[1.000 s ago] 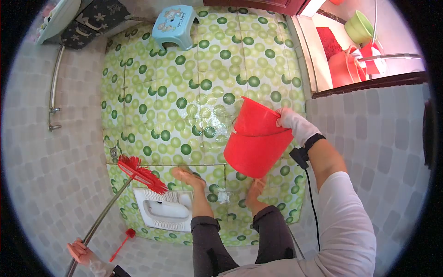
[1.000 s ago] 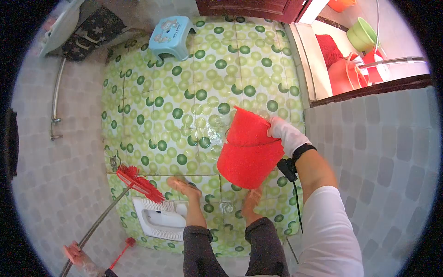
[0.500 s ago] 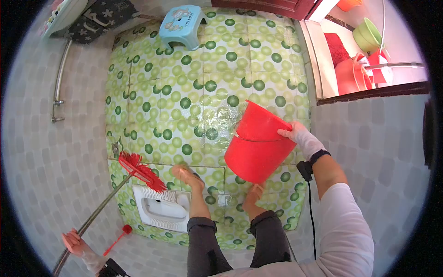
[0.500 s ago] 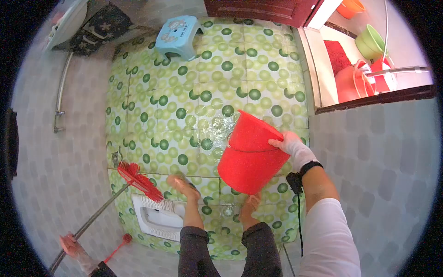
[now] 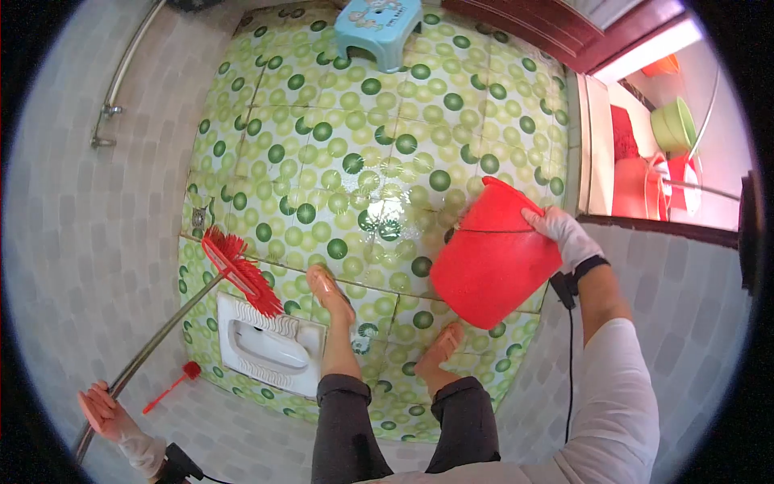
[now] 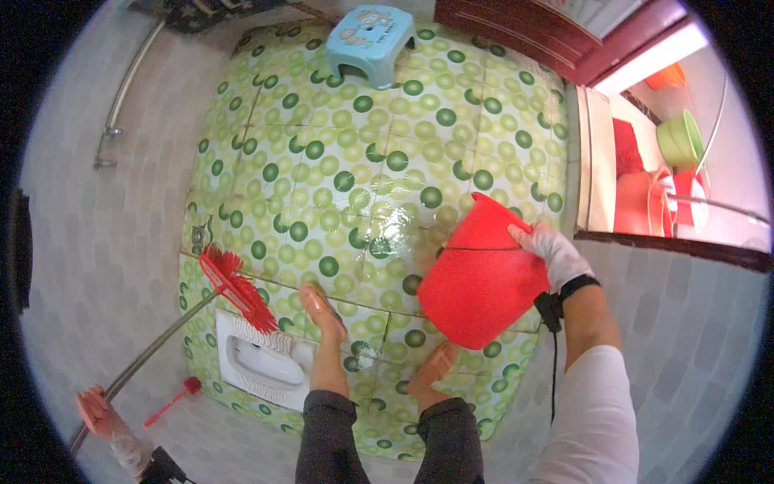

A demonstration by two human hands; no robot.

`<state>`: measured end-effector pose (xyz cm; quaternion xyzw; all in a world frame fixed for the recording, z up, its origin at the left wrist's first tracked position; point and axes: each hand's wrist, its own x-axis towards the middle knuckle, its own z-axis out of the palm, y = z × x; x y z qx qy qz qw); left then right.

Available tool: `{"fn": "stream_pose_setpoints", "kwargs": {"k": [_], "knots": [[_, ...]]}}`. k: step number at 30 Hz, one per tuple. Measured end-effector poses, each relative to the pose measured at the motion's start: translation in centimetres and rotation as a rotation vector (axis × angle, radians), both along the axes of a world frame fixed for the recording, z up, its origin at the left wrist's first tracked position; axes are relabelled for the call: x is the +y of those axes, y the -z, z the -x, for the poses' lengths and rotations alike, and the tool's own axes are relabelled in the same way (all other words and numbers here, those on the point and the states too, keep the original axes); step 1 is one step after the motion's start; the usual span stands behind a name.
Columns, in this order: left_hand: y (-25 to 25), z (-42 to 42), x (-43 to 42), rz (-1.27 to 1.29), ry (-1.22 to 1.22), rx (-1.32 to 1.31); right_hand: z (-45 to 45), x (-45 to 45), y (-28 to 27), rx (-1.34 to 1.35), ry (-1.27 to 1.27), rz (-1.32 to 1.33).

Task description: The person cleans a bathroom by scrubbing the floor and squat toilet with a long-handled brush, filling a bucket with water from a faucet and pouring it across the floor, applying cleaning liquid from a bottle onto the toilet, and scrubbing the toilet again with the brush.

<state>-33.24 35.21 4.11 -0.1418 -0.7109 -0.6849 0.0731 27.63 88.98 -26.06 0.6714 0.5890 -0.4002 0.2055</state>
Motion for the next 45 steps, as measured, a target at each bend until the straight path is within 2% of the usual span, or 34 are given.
{"fn": "stream_pose_setpoints", "kwargs": {"k": [1, 2, 3, 5, 6, 7, 8, 11, 13, 16, 20, 23, 32, 34, 36, 39, 41, 45], "knots": [[0.0, -0.2, -0.5, -0.044, -0.086, -0.012, 1.6, 1.7, -0.6, -0.009, -0.023, -0.005], [-0.2, 0.0, -1.6, -0.045, -0.111, -0.021, 3.1, 3.3, -0.9, -0.154, -0.176, -0.014], [-0.5, 0.9, -3.2, -0.021, 0.153, -0.030, 4.6, 4.5, -1.2, -0.299, -0.326, -0.024], [-0.6, 2.2, -6.1, 0.029, 0.688, -0.048, 7.4, 6.2, -2.8, -0.260, -0.393, 0.028], [-0.3, 1.6, -5.3, 0.010, 0.500, -0.025, 8.6, 6.5, -2.9, -0.214, -0.434, 0.087], [0.4, 1.2, -4.6, 0.009, 0.416, -0.009, 9.7, 6.0, -2.0, -0.291, -0.553, -0.003], [0.8, 0.8, -3.8, 0.010, 0.358, -0.004, 10.8, 7.4, -2.4, -0.358, -0.699, 0.075], [1.5, 0.2, -3.2, 0.016, 0.263, 0.003, 13.3, 7.3, -2.9, -0.385, -0.853, 0.017], [1.7, 0.2, -2.8, 0.024, 0.233, 0.004, 16.1, 6.6, -4.5, -0.572, -0.892, 0.062], [2.0, 0.5, -1.8, 0.027, 0.204, 0.000, 16.1, 7.4, -4.1, -0.614, -0.935, 0.099], [1.8, 0.6, -1.0, 0.029, 0.173, 0.002, 17.3, 6.8, -5.1, -0.610, -0.950, 0.119], [1.3, 0.6, -0.5, 0.034, 0.149, 0.012, 19.1, 5.7, -5.1, -0.580, -1.107, 0.206], [-0.6, 2.0, 0.7, 0.099, 0.048, 0.047, 26.4, 3.1, -8.0, -0.529, -1.255, 0.260], [-0.9, 2.7, 0.7, 0.167, -0.001, 0.083, 28.4, 2.6, -8.6, -0.530, -1.367, 0.257], [-0.7, 3.9, 0.4, 0.042, 0.231, 0.081, 30.1, 2.4, -9.3, -0.494, -1.431, 0.244], [-1.1, 5.0, -0.1, 0.017, 0.131, 0.041, 32.7, 1.8, -10.1, -0.443, -1.517, 0.238], [-0.7, 6.1, -1.2, -0.062, -0.023, 0.063, 34.4, 1.3, -10.2, -0.445, -1.557, 0.242], [-0.7, 7.9, -1.4, -0.187, -0.038, -0.002, 37.7, 0.0, -10.8, -0.422, -1.595, 0.267]]}}
